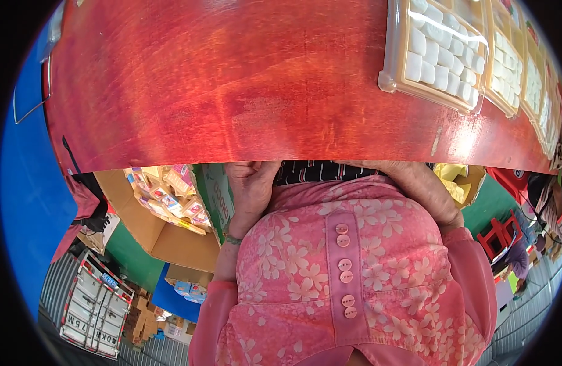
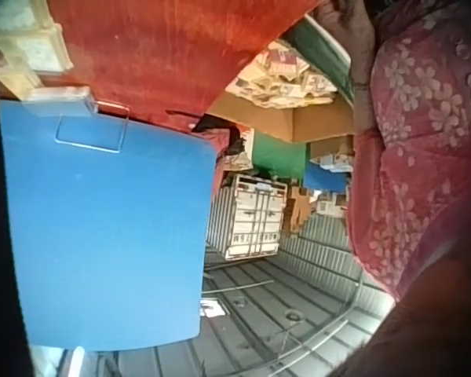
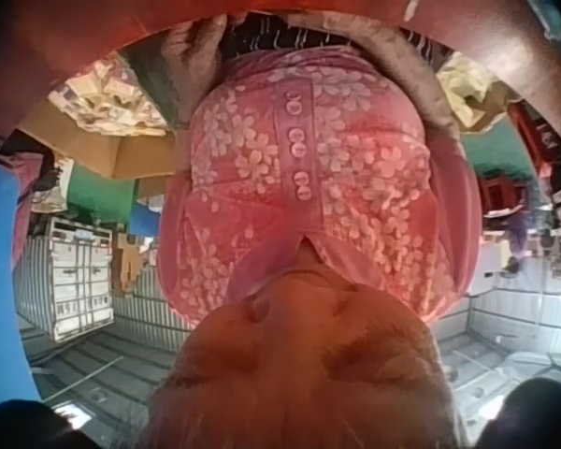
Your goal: Packaging small white items into plastic trays and applying labels.
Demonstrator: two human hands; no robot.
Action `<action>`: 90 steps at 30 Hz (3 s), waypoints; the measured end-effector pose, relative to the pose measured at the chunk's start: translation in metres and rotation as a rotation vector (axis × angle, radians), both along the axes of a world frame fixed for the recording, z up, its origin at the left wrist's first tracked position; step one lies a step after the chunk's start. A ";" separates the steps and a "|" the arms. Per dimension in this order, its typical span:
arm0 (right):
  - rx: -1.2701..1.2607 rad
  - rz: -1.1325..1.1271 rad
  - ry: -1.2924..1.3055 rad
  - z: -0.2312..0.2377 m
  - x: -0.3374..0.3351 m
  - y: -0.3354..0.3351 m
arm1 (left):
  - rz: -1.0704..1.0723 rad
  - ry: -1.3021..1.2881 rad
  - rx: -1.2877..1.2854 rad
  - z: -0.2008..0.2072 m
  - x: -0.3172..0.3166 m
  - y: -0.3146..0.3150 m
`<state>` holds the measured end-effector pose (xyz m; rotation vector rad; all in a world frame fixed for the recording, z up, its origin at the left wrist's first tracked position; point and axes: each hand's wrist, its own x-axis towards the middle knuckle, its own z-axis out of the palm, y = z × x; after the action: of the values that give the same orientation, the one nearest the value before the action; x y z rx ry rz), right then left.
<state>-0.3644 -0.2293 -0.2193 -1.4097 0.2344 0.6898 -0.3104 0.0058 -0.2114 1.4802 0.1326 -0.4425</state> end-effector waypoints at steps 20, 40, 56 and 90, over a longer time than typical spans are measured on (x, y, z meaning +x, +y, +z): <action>-0.281 0.003 -0.077 0.015 -0.001 0.004 | -0.208 -0.165 0.190 0.013 0.003 -0.005; 1.738 -0.945 0.942 0.009 0.007 0.003 | -0.379 -0.262 0.348 0.010 0.004 0.000; 2.160 -1.078 1.655 0.039 0.040 0.014 | -0.249 -0.063 0.200 0.014 0.002 -0.005; 0.949 -0.771 0.494 0.013 -0.003 -0.008 | -0.240 -0.230 0.307 -0.017 -0.002 0.009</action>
<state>-0.3673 -0.2378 -0.2065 -0.1691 0.6874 0.3808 -0.3129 0.0152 -0.2282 1.8476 -0.1688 -0.4544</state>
